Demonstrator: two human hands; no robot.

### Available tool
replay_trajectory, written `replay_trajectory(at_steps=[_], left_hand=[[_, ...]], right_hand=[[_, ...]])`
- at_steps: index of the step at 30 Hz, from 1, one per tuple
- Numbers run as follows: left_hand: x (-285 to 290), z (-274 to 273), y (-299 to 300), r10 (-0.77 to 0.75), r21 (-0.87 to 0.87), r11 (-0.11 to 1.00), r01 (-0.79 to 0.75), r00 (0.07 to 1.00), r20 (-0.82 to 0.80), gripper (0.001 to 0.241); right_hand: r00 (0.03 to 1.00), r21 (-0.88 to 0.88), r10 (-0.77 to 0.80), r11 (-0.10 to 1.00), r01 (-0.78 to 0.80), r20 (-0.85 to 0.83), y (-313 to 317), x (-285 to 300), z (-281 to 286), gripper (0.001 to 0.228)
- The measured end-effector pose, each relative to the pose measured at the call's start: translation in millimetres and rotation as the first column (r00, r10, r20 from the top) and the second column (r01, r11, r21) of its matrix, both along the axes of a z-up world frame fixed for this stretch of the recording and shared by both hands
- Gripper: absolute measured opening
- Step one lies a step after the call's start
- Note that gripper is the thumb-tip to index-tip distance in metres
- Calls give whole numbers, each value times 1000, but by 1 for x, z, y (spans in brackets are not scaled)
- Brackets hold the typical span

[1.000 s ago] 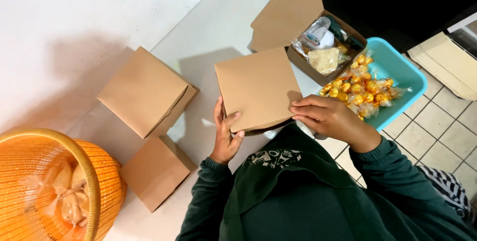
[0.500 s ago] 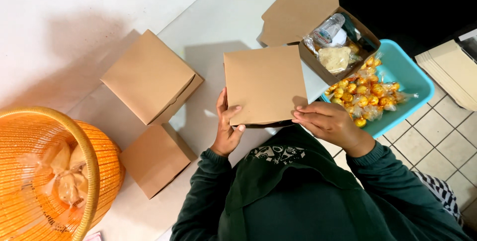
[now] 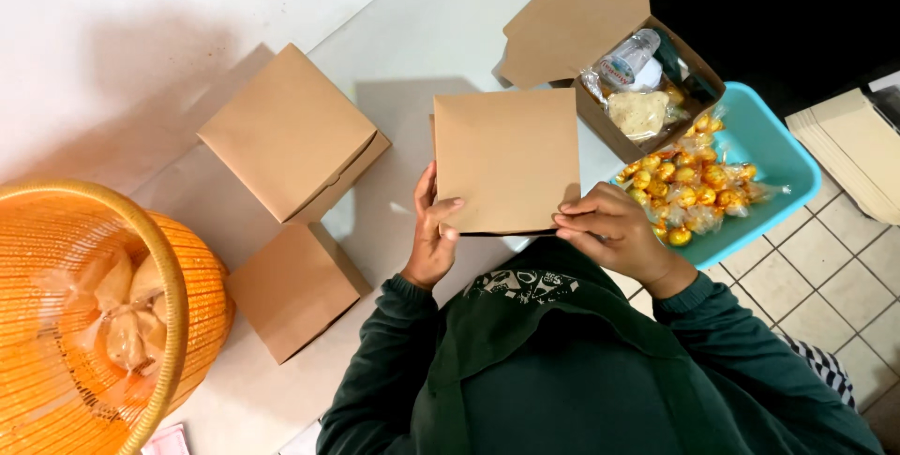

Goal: Placing individually wrapped food items from a basket into cardboard boxes and closing them.

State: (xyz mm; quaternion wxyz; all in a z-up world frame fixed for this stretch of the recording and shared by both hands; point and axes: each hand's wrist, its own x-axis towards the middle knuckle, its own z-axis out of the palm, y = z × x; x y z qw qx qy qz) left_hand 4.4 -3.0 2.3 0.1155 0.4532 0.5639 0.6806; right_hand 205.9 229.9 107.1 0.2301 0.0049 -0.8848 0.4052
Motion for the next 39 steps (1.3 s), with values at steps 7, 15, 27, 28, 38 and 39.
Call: replay_trajectory(at_steps=[7, 15, 27, 28, 38, 39], left_hand=[[-9, -2, 8, 148, -44, 989, -144, 890, 430, 49], [-41, -65, 43, 309, -372, 927, 56, 452, 837, 83], [12, -40, -15, 174, -169, 984, -57, 529, 831, 82], [21, -38, -26, 184, -156, 983, -98, 511, 840, 79], [40, -166, -133, 146, 22, 941, -338, 461, 875, 63], [39, -170, -139, 249, -10, 885, -465, 457, 854, 58]], right_hand=[[987, -802, -131, 597, 3, -94, 38, -25, -72, 33], [965, -937, 36, 252, 243, 260, 74, -76, -188, 57], [866, -318, 389, 903, -290, 315, 42, -50, -212, 67], [859, -163, 397, 918, -362, 324, 39, -48, -212, 69], [759, -917, 569, 388, 91, 317, -89, -168, -88, 69], [755, -933, 584, 345, 102, 298, -90, -182, -103, 69]])
